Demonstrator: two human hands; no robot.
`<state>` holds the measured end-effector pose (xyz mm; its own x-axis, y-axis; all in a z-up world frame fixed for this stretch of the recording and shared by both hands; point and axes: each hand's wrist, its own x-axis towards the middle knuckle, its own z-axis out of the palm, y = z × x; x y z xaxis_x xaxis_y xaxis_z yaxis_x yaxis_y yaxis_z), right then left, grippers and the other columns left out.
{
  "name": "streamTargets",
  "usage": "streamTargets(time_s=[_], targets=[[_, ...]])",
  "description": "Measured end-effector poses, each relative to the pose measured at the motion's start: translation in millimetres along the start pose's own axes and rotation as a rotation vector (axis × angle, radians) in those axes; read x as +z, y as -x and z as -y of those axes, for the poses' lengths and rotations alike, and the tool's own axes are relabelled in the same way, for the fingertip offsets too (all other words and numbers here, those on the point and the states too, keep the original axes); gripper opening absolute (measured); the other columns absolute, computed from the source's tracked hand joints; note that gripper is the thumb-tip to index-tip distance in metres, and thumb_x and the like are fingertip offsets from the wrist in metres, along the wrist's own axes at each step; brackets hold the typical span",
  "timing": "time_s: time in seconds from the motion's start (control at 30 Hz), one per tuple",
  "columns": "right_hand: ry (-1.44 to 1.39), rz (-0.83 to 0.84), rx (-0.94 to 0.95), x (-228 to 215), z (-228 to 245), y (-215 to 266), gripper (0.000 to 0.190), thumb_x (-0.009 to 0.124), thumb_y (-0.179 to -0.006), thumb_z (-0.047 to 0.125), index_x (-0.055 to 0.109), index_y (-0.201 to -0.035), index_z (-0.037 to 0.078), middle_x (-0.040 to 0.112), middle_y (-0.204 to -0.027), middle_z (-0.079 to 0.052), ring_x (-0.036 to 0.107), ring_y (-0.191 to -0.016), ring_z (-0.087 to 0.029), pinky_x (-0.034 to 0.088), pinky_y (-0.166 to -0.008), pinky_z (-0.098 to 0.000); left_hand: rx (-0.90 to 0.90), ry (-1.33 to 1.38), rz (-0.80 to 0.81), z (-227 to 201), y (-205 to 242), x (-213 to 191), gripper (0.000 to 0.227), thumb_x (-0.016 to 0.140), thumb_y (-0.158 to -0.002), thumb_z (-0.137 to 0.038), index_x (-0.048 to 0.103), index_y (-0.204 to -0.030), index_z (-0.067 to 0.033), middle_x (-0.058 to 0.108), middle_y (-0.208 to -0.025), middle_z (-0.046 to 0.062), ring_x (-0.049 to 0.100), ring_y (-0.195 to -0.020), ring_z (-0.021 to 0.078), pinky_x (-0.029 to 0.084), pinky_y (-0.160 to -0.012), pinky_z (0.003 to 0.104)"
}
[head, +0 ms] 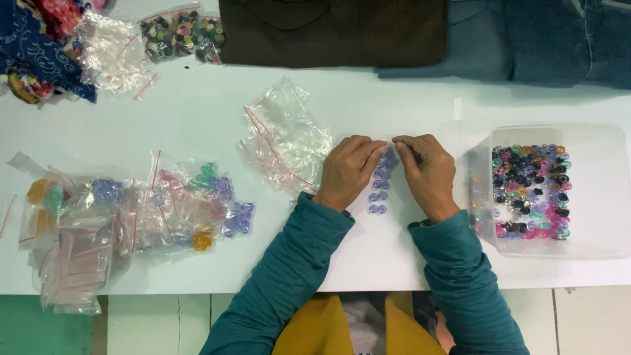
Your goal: Sorting and bagging small colorful buttons from a tray into plastic bags
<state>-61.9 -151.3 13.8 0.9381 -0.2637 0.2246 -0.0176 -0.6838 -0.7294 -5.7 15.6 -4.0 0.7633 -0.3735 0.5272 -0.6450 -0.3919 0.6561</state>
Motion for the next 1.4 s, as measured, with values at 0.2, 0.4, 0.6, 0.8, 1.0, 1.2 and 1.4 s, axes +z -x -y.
streamTargets(time_s=[0.2,0.4,0.6,0.8,1.0,1.2,1.4], targets=[[0.056,-0.009,-0.047,3.7,3.9,-0.6,0.011,0.069,-0.105,0.006,0.080,-0.108,0.004,0.067,-0.085,-0.013,0.066,-0.067,-0.026,0.051,-0.056,-0.0334,0.043,-0.110,-0.068,5.4,3.1,10.5,0.018,0.065,-0.102,-0.028,0.076,-0.102,-0.0131,0.065,-0.088,0.000,0.069,-0.080,0.0197,0.057,-0.067,0.032],[0.048,-0.024,-0.163,9.4,30.5,0.4,0.010,0.070,-0.104,-0.001,0.079,-0.109,0.001,0.067,-0.087,-0.013,0.067,-0.071,-0.026,0.052,-0.061,-0.0330,0.028,-0.117,-0.272,11.3,-15.7,-21.1,0.015,0.066,-0.101,-0.031,0.075,-0.108,-0.0216,0.067,-0.091,-0.005,0.070,-0.080,0.0185,0.055,-0.069,0.033],[0.150,0.037,-0.404,37.1,84.4,-25.1,0.009,0.074,-0.101,0.005,0.080,-0.108,0.006,0.068,-0.091,-0.011,0.068,-0.075,-0.024,0.056,-0.067,-0.0319,-0.226,0.200,-0.542,9.9,-35.4,-90.5,0.019,0.059,-0.110,-0.022,0.071,-0.124,-0.0218,0.069,-0.101,-0.001,0.069,-0.088,0.0140,0.051,-0.072,0.025],[0.251,0.223,-0.495,115.6,116.9,-63.3,0.025,0.075,-0.097,0.028,0.076,-0.116,0.011,0.068,-0.100,-0.013,0.068,-0.095,-0.033,0.054,-0.076,-0.0435,-0.391,0.473,-0.858,50.0,-33.6,-129.2,0.029,0.046,-0.115,-0.026,0.067,-0.130,-0.0147,0.071,-0.106,0.003,0.065,-0.094,0.0082,0.045,-0.072,0.020],[0.587,0.310,-0.471,181.9,140.1,-69.0,0.045,0.080,-0.084,0.037,0.074,-0.117,0.007,0.071,-0.102,-0.016,0.069,-0.096,-0.034,0.054,-0.079,-0.0467,-0.438,0.563,-0.918,54.8,-29.3,-142.0,0.031,0.044,-0.115,-0.027,0.063,-0.133,-0.0116,0.070,-0.105,0.003,0.065,-0.093,0.0089,0.042,-0.068,0.021],[0.378,0.479,-0.271,161.4,136.5,-74.1,0.031,0.058,-0.101,0.033,0.077,-0.118,0.015,0.076,-0.099,-0.011,0.072,-0.094,-0.036,0.055,-0.081,-0.0500,-0.425,0.566,-0.902,57.6,-28.3,-139.1,0.030,0.047,-0.114,-0.029,0.064,-0.132,-0.0129,0.072,-0.104,0.004,0.067,-0.089,0.0085,0.041,-0.067,0.020],[0.053,0.538,-0.075,89.5,161.7,-60.7,0.034,0.054,-0.104,0.033,0.075,-0.125,0.016,0.075,-0.118,-0.012,0.069,-0.113,-0.038,0.054,-0.091,-0.0545,-0.437,0.549,-0.819,39.8,-28.7,-147.5,0.031,0.046,-0.113,-0.028,0.064,-0.130,-0.0104,0.070,-0.103,0.005,0.066,-0.089,0.0101,0.043,-0.069,0.020]])
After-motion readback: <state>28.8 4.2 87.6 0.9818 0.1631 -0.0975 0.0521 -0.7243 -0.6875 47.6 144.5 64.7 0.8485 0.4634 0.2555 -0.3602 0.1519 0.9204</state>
